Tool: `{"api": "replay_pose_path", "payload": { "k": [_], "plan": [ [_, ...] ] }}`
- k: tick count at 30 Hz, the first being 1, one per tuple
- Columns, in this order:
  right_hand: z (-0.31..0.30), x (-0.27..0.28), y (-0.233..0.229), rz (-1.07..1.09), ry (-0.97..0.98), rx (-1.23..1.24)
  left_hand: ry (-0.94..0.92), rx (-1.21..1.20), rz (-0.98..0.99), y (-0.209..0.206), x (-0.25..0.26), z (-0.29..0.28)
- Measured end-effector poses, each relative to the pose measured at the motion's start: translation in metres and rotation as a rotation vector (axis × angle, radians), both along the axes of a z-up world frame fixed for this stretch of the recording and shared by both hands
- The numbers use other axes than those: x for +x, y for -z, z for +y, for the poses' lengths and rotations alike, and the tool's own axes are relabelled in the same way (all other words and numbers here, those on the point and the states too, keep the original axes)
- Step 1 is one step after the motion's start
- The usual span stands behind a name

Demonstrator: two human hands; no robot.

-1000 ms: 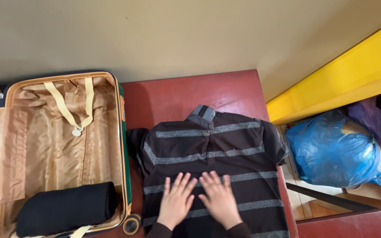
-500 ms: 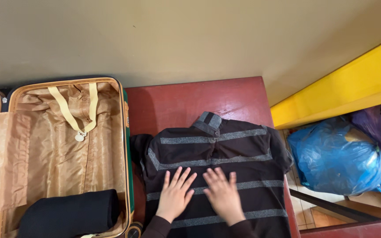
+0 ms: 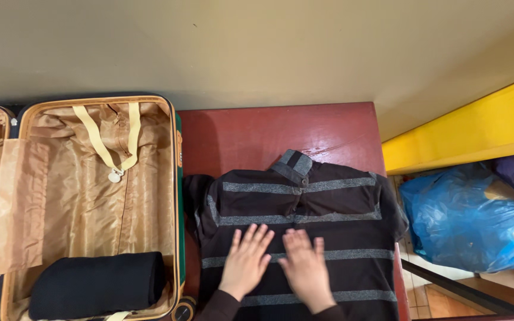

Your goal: The person lays a striped polo shirt flat on a red surface, buttons the collar, smooths the fabric, folds the sleeves inward, and folds the shirt into a compact rectangle. The folded shirt is then placed into an open suitcase.

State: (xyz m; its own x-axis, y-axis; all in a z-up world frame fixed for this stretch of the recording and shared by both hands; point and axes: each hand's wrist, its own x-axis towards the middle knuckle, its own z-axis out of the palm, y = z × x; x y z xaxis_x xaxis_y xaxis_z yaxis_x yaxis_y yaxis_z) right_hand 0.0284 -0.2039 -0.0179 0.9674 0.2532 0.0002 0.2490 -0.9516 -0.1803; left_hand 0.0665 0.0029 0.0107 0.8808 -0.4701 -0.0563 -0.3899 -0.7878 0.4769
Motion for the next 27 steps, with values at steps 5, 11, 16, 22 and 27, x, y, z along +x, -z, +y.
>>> {"api": "replay_pose_path", "payload": {
  "k": [5, 11, 16, 22, 27],
  "plan": [
    [-0.129, 0.010, -0.015, -0.131, 0.370, -0.011, -0.173, 0.109, -0.122, 0.005, 0.016, 0.045],
    [-0.194, -0.014, -0.008, -0.291, 0.897, 0.243, -0.534, -0.143, -0.173, 0.011, -0.021, 0.044],
    [-0.220, -0.014, 0.021, -0.015, 0.821, 0.021, -0.908, -0.270, -0.021, 0.021, -0.040, 0.055],
    [-0.238, -0.005, 0.029, 0.019, 1.069, 1.046, -0.756, -0.297, 0.078, 0.008, -0.024, 0.070],
    [-0.209, 0.008, 0.010, -0.251, 0.820, 0.600, -0.661, 0.032, 0.147, -0.009, -0.013, 0.071]
  ]
}}
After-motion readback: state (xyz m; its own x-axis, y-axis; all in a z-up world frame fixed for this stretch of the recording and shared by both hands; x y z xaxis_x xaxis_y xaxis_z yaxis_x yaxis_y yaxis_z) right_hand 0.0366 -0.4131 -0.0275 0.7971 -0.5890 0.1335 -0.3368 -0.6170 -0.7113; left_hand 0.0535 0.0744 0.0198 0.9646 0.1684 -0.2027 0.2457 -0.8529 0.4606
